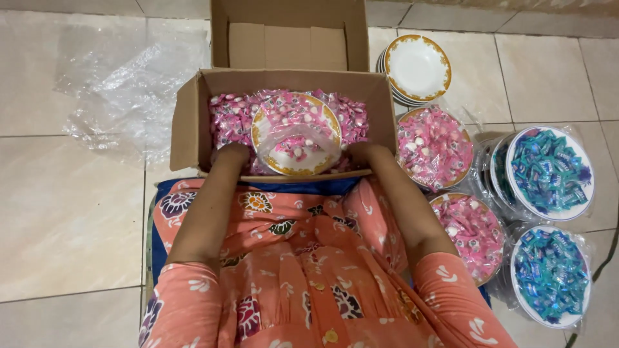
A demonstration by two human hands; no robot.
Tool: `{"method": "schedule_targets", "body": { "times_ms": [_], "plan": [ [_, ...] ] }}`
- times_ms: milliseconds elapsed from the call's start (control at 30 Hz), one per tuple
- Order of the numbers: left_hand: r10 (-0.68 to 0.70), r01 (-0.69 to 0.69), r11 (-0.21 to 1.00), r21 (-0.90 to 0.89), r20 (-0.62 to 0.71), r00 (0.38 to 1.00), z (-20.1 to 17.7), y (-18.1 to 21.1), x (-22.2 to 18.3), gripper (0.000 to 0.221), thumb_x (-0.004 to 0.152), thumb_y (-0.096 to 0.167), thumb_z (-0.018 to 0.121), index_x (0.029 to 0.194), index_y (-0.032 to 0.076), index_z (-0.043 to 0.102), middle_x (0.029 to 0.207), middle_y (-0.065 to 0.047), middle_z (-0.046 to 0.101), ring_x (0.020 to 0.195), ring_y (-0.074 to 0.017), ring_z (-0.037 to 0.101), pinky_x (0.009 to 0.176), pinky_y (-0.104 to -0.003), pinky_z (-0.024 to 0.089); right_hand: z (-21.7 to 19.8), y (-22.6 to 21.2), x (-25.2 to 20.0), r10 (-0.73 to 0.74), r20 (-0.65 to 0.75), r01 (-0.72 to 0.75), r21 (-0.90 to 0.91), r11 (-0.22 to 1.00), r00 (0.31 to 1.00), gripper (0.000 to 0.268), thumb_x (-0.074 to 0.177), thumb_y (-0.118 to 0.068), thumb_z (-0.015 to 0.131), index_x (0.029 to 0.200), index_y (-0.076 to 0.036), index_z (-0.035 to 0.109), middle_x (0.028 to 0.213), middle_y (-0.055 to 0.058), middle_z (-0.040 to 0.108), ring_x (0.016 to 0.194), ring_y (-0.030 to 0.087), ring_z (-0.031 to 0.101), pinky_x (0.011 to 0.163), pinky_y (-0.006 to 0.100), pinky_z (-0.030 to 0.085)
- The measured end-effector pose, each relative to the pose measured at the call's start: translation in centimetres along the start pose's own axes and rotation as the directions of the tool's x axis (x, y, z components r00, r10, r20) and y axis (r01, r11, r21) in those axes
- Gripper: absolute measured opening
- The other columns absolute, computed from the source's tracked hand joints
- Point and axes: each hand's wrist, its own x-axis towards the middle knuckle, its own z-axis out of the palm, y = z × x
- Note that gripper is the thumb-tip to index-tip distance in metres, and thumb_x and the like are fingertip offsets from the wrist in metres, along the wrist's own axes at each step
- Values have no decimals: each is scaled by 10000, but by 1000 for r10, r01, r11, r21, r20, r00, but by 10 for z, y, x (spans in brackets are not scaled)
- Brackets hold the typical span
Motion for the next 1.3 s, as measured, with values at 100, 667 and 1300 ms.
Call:
{"method": "schedule_targets", "body": {
  "times_ms": [100,667,1300],
  "plan": [
    [36,-40,998,-50,-91,995,50,-23,88,447,969,152,414,1269,-24,695,1294,-262,678,1267,-421,621,994,-563,518,6,11,13,35,-93,-46,-111,993,995,376,763,-320,789,1097,-147,797,1019,130,790,1076,361,719,922,401,558],
    [95,-211,936,-281,-375,922,-2,-53,37,342,855,92,723,1194,53,752,1104,-312,715,1081,-521,670,905,-576,558,19,23,-37,271,-642,62,447,893,717,392,872,-142,694,1260,-194,709,1138,197,736,1121,421,666,968,540,528],
    [322,-517,762,-389,-465,824,33,69,-20,499,877,66,680,1368,150,643,1232,-225,681,1214,-406,635,1021,-513,520,19,-6,-57,391,-718,310,634,709,576,239,838,-220,811,1045,-114,757,903,119,745,944,332,707,858,471,524]
  ]
}}
